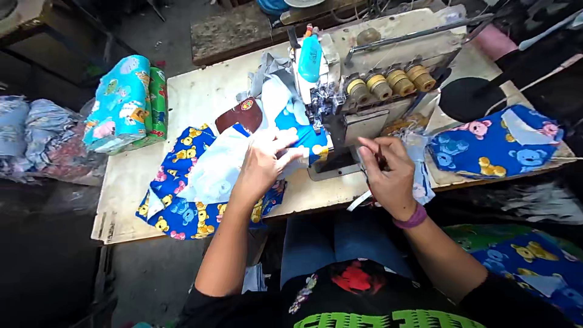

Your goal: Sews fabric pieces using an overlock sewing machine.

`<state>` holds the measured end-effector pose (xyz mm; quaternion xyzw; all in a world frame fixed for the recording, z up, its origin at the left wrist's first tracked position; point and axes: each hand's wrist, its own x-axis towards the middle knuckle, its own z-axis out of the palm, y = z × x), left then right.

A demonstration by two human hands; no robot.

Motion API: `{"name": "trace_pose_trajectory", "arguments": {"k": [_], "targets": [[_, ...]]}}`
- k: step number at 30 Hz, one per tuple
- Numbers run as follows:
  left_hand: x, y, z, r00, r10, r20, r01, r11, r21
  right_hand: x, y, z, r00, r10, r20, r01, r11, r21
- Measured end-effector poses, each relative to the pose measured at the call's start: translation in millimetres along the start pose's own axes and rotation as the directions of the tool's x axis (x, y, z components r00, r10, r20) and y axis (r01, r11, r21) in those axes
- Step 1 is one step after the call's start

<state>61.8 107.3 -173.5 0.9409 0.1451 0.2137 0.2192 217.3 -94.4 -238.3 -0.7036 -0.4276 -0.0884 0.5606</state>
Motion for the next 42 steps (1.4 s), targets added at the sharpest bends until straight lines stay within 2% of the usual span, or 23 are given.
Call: {"name": "trace_pose_trajectory", "arguments": {"k": [3,5,7,9,10,11,13,15,18,21,27,31,36,40,42], "targets": [[-13.4,5.8,-7.1,0.996,0.068,-0.054,-0.067,0.997,0.031,14.9,-27.3,14.3,0.97,-0.239,-0.039,0.242,0.966,0.09],[-13.6,11.9,-12.7,0.991,0.086,-0.105,-0.092,0.994,-0.054,22.3,-46.0,25.4,0.97,-0.234,0.058,0.22,0.959,0.18],[-14.5,19.7,-14.0,0.984,0.106,-0.141,-0.131,0.975,-0.18,22.2,-53.8,33.6,0.971,-0.071,0.228,-0.001,0.953,0.302],[-14.0,26.7,-6.9,0.973,0.135,-0.185,-0.18,0.95,-0.254,14.9,-55.1,33.1,0.907,0.2,0.371,-0.349,0.85,0.395],[-10.2,28.9,-0.8,0.963,0.152,-0.224,-0.209,0.944,-0.256,11.7,-54.3,30.1,0.868,0.305,0.392,-0.463,0.782,0.417],[-3.0,29.6,6.8,0.948,0.171,-0.268,-0.235,0.944,-0.231,9.9,-51.5,27.2,0.853,0.37,0.369,-0.509,0.747,0.427],[15.0,25.3,27.4,0.929,0.186,-0.321,-0.237,0.963,-0.128,8.6,-38.9,28.4,0.868,0.439,0.231,-0.496,0.771,0.399],[21.8,14.3,47.4,0.942,0.152,-0.298,-0.169,0.985,-0.031,4.5,-26.2,33.4,0.878,0.454,0.15,-0.478,0.827,0.297],[10.6,13.8,48.6,0.966,0.041,-0.256,-0.066,0.994,-0.091,-5.4,-15.8,42.0,0.886,0.452,0.103,-0.461,0.834,0.304],[-6.5,24.7,44.7,0.973,-0.019,-0.228,-0.009,0.993,-0.117,-11.9,-10.5,39.3,0.838,0.511,0.192,-0.544,0.755,0.366],[-6.3,31.6,45.0,0.976,-0.023,-0.217,0.007,0.997,-0.075,-9.0,-13.3,23.1,0.79,0.499,0.355,-0.607,0.719,0.34],[-5.0,35.9,48.0,0.973,-0.048,-0.226,0.046,0.999,-0.013,-5.5,-13.8,21.0,0.787,0.498,0.364,-0.6,0.754,0.267],[0.1,36.4,50.6,0.967,-0.022,-0.256,0.034,0.999,0.043,-6.6,-10.7,22.9,0.833,0.444,0.33,-0.535,0.798,0.277],[7.6,31.9,54.1,0.965,-0.053,-0.258,0.055,0.999,-0.001,1.1,-10.9,19.8,0.839,0.419,0.347,-0.514,0.819,0.254],[20.1,27.9,50.8,0.974,-0.104,-0.201,0.101,0.995,-0.026,11.4,-13.3,18.6,0.831,0.439,0.342,-0.531,0.809,0.251]]}}
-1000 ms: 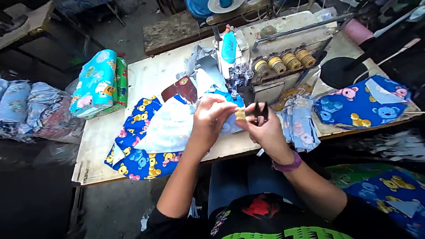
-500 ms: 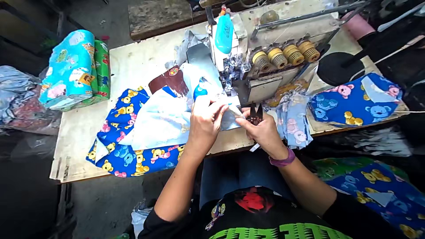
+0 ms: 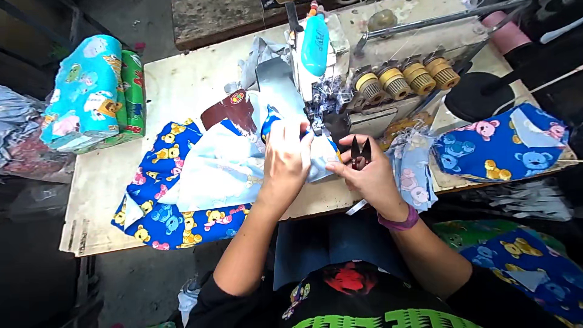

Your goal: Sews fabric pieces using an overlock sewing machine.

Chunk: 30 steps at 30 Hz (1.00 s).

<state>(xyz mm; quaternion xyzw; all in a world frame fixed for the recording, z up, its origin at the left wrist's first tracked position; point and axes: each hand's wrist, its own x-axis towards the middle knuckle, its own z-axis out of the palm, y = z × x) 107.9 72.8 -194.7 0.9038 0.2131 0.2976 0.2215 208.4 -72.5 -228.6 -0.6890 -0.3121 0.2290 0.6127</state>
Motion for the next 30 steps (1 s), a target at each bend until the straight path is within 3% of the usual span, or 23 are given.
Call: {"name": "trace_pose_trajectory", "arguments": {"k": [3,6,10,12,18,24,28,30], "targets": [[20.1,-4.2,2.4,0.999,-0.03,0.046,0.03,1.0,0.0,5.3,-11.3,-0.2,0.999,0.041,-0.024,-0.04,0.999,0.028],[28.6,-7.7,4.4,1.0,-0.005,0.0,0.005,1.0,0.012,1.9,-15.6,0.4,1.0,0.021,-0.018,-0.02,0.998,0.066],[-6.3,-2.1,0.2,0.95,0.25,-0.189,-0.241,0.968,0.068,-9.4,-13.3,-8.2,0.995,0.058,0.077,-0.069,0.986,0.155],[-33.1,1.5,2.5,0.937,0.309,-0.162,-0.303,0.951,0.058,-10.6,-14.1,-12.9,0.99,0.075,0.116,-0.098,0.974,0.205],[-34.9,5.8,12.5,0.955,0.288,-0.071,-0.279,0.954,0.111,-6.8,-17.4,-18.9,0.982,0.067,0.177,-0.098,0.98,0.171],[-46.0,1.8,12.5,0.944,0.308,-0.12,-0.288,0.945,0.158,-5.9,-16.3,-20.4,0.978,0.087,0.188,-0.118,0.98,0.162],[-38.6,-1.5,10.9,0.945,0.317,-0.086,-0.303,0.942,0.142,-6.4,-16.9,-16.8,0.982,0.068,0.174,-0.092,0.987,0.134],[-36.8,2.7,5.6,0.951,0.299,-0.081,-0.295,0.954,0.052,-6.6,-16.8,-17.7,0.983,0.085,0.16,-0.103,0.989,0.106]]}}
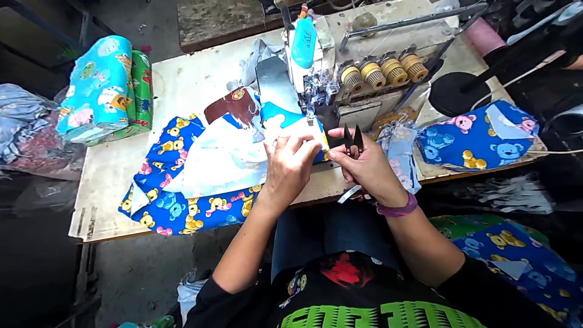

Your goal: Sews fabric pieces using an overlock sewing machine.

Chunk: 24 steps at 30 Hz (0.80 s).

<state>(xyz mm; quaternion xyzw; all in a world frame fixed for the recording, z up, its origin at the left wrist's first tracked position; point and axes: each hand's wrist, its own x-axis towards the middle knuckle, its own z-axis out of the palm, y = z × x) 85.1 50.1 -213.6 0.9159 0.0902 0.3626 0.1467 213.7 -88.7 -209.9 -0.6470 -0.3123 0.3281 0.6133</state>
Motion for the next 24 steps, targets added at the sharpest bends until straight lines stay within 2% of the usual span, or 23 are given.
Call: {"name": "trace_pose_trajectory", "arguments": {"k": [3,7,9,12,14,16,20,22,24], "targets": [[-0.7,5.0,-3.9,1.0,-0.023,-0.007,0.022,0.992,-0.12,-0.8,-1.9,-1.0,1.0,0.031,0.003,-0.031,0.999,0.037],[-9.9,1.6,9.5,0.999,0.049,0.011,-0.048,0.997,-0.065,3.2,-2.6,3.0,0.999,0.047,-0.021,-0.044,0.992,0.114],[-10.0,-4.3,2.0,0.995,0.092,0.039,-0.088,0.992,-0.095,0.9,-9.2,3.5,0.999,-0.011,-0.053,0.014,0.999,0.05],[-8.8,-13.4,-7.0,0.988,0.152,0.012,-0.151,0.988,-0.027,-3.8,-23.5,3.4,0.985,-0.154,-0.084,0.145,0.984,-0.104],[-12.1,-20.5,-3.0,0.987,0.16,-0.013,-0.161,0.987,-0.021,2.6,-14.2,6.3,0.979,-0.169,-0.113,0.154,0.979,-0.131],[-10.9,-25.5,0.6,0.989,0.142,-0.03,-0.143,0.989,-0.042,14.0,-1.2,9.4,0.97,-0.179,-0.166,0.153,0.976,-0.158],[7.2,-37.2,1.5,0.999,0.046,0.004,-0.045,0.992,-0.119,33.0,1.6,18.0,0.93,-0.293,-0.224,0.206,0.916,-0.344],[23.3,-45.1,-0.6,0.999,-0.033,0.036,0.038,0.988,-0.148,39.9,3.0,19.2,0.917,-0.34,-0.209,0.222,0.87,-0.441],[42.8,-54.4,-1.0,0.993,-0.109,0.052,0.114,0.989,-0.098,35.6,9.8,18.1,0.923,-0.357,-0.145,0.234,0.819,-0.524]]}}
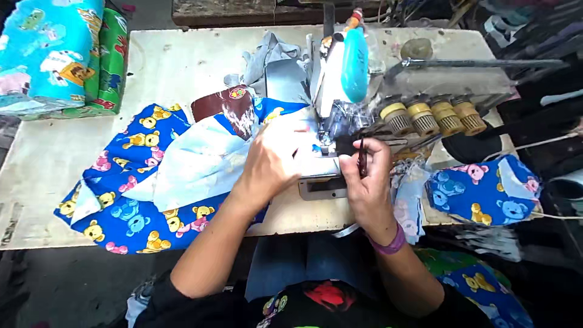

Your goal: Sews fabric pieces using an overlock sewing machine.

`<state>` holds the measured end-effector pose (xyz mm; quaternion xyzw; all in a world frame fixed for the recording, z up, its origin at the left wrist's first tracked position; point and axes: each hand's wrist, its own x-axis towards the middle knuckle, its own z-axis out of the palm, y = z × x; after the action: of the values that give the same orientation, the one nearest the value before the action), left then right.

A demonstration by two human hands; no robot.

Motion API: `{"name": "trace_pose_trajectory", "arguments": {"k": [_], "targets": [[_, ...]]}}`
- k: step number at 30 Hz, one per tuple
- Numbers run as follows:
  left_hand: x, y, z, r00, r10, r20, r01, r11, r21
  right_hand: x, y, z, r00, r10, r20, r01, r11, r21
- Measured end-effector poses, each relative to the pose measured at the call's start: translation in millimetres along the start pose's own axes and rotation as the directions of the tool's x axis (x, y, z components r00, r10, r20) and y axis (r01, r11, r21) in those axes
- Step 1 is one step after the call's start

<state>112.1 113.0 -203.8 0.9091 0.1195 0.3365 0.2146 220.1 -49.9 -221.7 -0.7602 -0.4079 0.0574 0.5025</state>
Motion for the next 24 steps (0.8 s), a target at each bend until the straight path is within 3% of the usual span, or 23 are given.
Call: {"name": "trace_pose_trajectory", "arguments": {"k": [3,5,7,10,14,17,19,21,23,24], "targets": [[35.1,-15.1,-4.3,0.976,-0.143,0.164,0.124,0.985,0.12,-15.5,3.9,-2.6,0.994,-0.017,0.11,0.024,0.998,-0.066],[51.4,-24.9,-12.8,0.946,-0.22,0.238,0.206,0.975,0.082,-19.5,-2.0,-10.6,0.988,-0.002,0.153,0.018,0.994,-0.103],[49.5,-25.4,-27.5,0.961,-0.243,0.134,0.244,0.97,0.011,-22.1,-10.9,-17.5,0.993,-0.001,0.12,0.018,0.99,-0.141],[20.0,-1.3,-56.0,0.988,-0.142,-0.057,0.134,0.984,-0.121,-20.5,-21.0,-14.8,0.991,-0.135,-0.016,0.127,0.963,-0.24],[-27.7,49.5,-55.8,1.0,0.016,-0.013,-0.018,0.968,-0.251,-2.5,-31.1,-3.7,0.972,-0.234,0.029,0.229,0.908,-0.35],[-42.7,74.8,-47.2,0.986,0.167,-0.001,-0.156,0.918,-0.366,-2.3,-32.5,-12.1,0.969,-0.242,0.05,0.246,0.928,-0.279],[-54.4,89.9,-43.5,0.965,0.246,0.092,-0.168,0.848,-0.503,-15.0,-27.1,-28.9,0.987,-0.158,0.035,0.162,0.972,-0.169],[-77.7,90.7,-23.6,0.901,0.302,0.31,-0.081,0.82,-0.566,-31.8,-16.4,-46.8,0.999,-0.031,0.023,0.032,0.997,-0.07],[-105.5,77.4,-7.9,0.869,0.224,0.44,0.052,0.845,-0.532,-52.2,-6.2,-58.3,0.999,0.037,0.01,-0.037,0.999,-0.004],[-115.7,70.4,-9.9,0.903,0.136,0.407,0.096,0.861,-0.5,-61.3,-1.5,-60.0,0.999,0.033,-0.014,-0.033,0.999,0.023]]}}
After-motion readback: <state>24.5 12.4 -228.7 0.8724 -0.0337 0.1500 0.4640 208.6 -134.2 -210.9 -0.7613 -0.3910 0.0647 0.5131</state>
